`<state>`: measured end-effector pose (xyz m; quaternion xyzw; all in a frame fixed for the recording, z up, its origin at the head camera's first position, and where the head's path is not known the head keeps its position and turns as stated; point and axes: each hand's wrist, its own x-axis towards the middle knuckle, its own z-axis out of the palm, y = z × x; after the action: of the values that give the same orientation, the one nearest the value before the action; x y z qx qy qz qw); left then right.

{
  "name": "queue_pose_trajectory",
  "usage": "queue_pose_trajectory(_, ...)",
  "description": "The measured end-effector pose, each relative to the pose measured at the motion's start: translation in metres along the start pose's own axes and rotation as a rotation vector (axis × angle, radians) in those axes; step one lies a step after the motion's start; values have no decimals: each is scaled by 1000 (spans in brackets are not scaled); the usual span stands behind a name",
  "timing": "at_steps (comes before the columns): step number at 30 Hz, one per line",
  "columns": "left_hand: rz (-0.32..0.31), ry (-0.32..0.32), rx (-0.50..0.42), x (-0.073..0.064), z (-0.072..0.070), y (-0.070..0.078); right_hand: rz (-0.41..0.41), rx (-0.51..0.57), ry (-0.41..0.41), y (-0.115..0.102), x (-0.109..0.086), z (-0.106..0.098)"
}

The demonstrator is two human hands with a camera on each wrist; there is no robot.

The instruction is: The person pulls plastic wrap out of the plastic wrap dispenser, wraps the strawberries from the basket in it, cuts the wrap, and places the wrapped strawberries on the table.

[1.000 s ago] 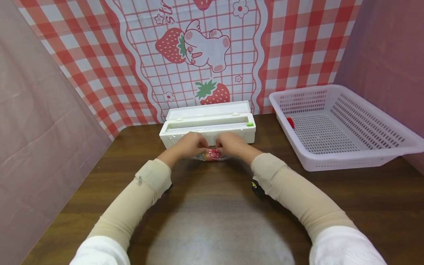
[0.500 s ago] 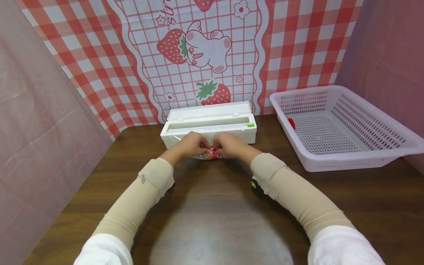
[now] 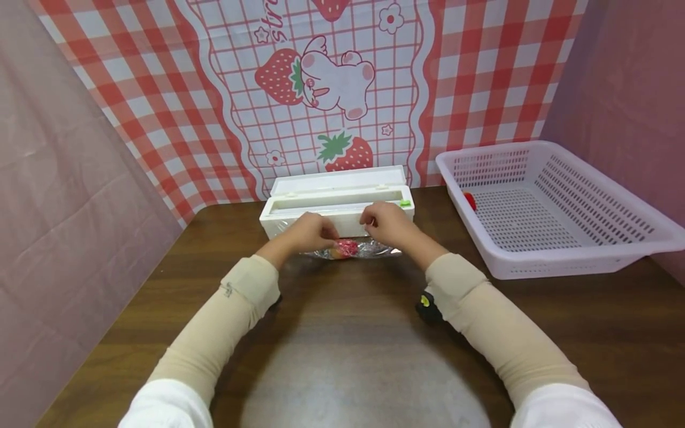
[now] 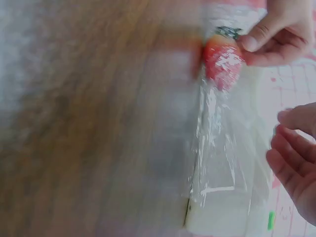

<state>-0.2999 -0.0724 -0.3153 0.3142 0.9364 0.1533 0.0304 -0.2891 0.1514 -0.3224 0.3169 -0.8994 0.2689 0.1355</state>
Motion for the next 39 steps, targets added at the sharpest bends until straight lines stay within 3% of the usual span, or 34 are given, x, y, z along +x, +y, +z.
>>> queue_pose_trajectory(5,14,29,-12,1,-4,7,74,-24,198,9,-11,-14)
queue_pose_trajectory(8,11,67,-80,3,-8,13,106,-28,285,17,-15,-21)
queue_pose_trajectory(12,28,114,-149,8,-11,21,132,-47,356,28,-19,-26)
queue_pose_trajectory(16,62,131,-159,14,-11,27,147,-45,384,40,-24,-27)
queue_pose_trajectory(27,87,139,-131,31,2,47,229,30,341,59,-29,-26)
queue_pose_trajectory(35,119,172,-140,46,8,64,346,228,186,64,-23,-25)
queue_pose_trajectory(39,129,184,-121,53,11,69,375,275,123,68,-21,-25)
